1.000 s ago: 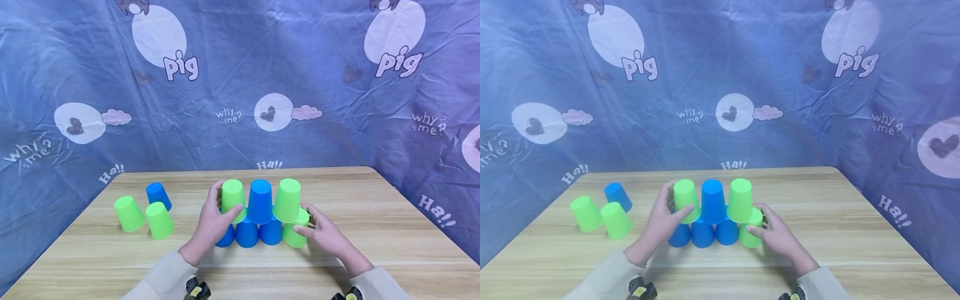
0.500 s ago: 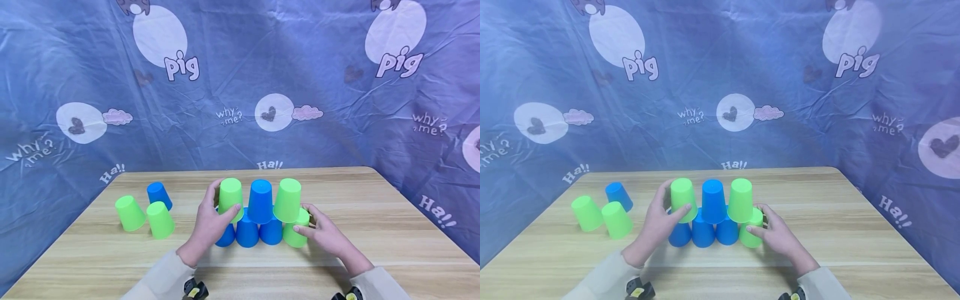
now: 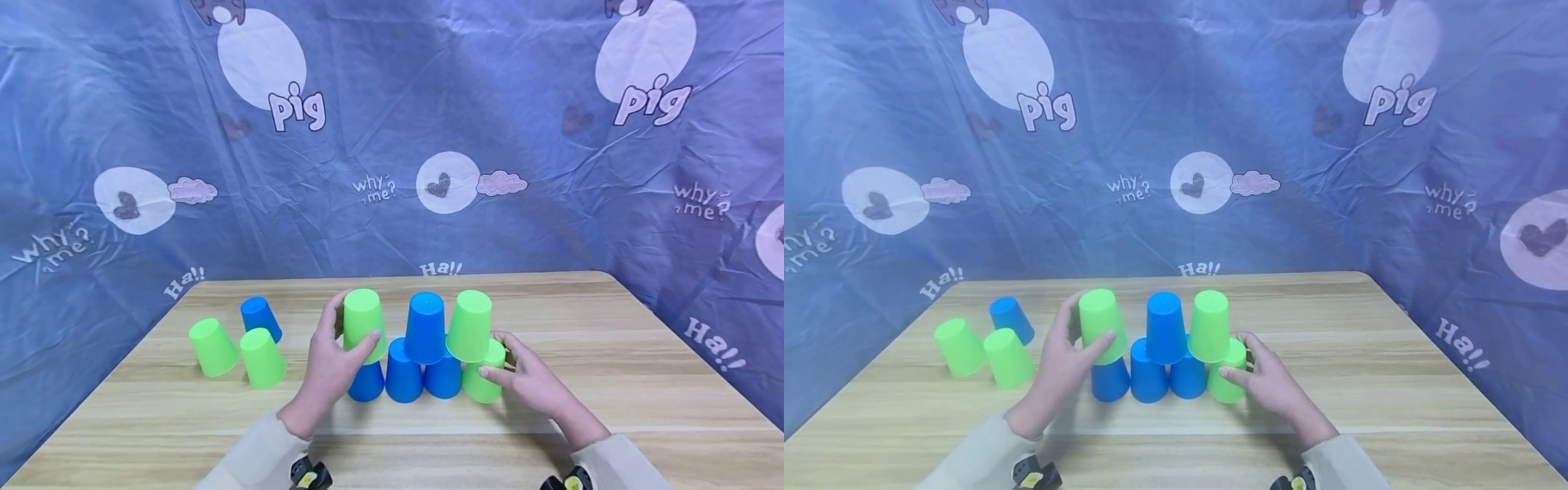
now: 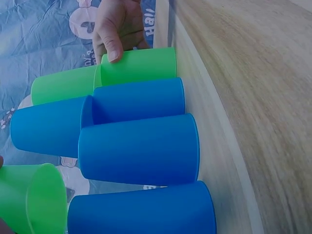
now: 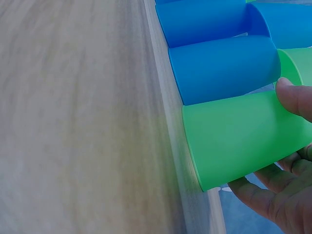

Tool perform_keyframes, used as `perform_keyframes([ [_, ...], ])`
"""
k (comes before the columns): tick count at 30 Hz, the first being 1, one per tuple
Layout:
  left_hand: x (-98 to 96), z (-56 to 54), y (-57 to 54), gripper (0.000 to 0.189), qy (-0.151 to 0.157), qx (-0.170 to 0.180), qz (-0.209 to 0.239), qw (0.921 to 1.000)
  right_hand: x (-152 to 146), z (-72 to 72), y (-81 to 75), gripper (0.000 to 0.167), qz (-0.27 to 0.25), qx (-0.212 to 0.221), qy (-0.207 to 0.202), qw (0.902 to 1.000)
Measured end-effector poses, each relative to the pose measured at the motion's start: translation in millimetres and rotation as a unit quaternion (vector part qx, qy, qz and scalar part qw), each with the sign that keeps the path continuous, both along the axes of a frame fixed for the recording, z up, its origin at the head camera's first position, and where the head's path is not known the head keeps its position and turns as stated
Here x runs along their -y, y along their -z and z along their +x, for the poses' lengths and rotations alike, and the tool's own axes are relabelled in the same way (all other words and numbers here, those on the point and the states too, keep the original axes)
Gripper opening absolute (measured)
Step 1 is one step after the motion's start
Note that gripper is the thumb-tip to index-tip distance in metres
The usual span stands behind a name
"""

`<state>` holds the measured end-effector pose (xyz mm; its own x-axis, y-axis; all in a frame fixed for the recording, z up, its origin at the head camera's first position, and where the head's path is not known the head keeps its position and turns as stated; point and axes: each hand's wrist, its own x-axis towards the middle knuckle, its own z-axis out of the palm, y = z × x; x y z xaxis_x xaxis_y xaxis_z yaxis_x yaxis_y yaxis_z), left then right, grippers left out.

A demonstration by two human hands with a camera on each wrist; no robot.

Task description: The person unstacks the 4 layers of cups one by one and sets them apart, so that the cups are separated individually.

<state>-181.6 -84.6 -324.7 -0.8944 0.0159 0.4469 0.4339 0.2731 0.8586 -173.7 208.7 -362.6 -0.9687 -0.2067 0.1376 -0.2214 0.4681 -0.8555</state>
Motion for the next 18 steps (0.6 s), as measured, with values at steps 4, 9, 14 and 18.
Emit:
perform_keyframes([
  [4,4.9,0.1,2.2,0.063,-0.007,-0.015,0.014,0.9998,0,0.2,0.5,0.055,0.001,0.001,0.0,1.0],
  [9,11.7,0.5,3.2,0.064,-0.025,-0.027,0.025,0.999,0,-0.2,0.8,0.055,0.002,0.003,0.002,1.0],
  [14,18.6,0.0,2.8,0.065,-0.037,-0.041,0.033,0.9979,-1,-0.9,0.6,0.056,0.004,0.005,0.004,1.0],
  [18,23.7,0.4,2.5,0.065,-0.038,-0.051,0.043,0.9971,-1,-1.1,0.9,0.057,0.003,0.007,0.003,1.0],
])
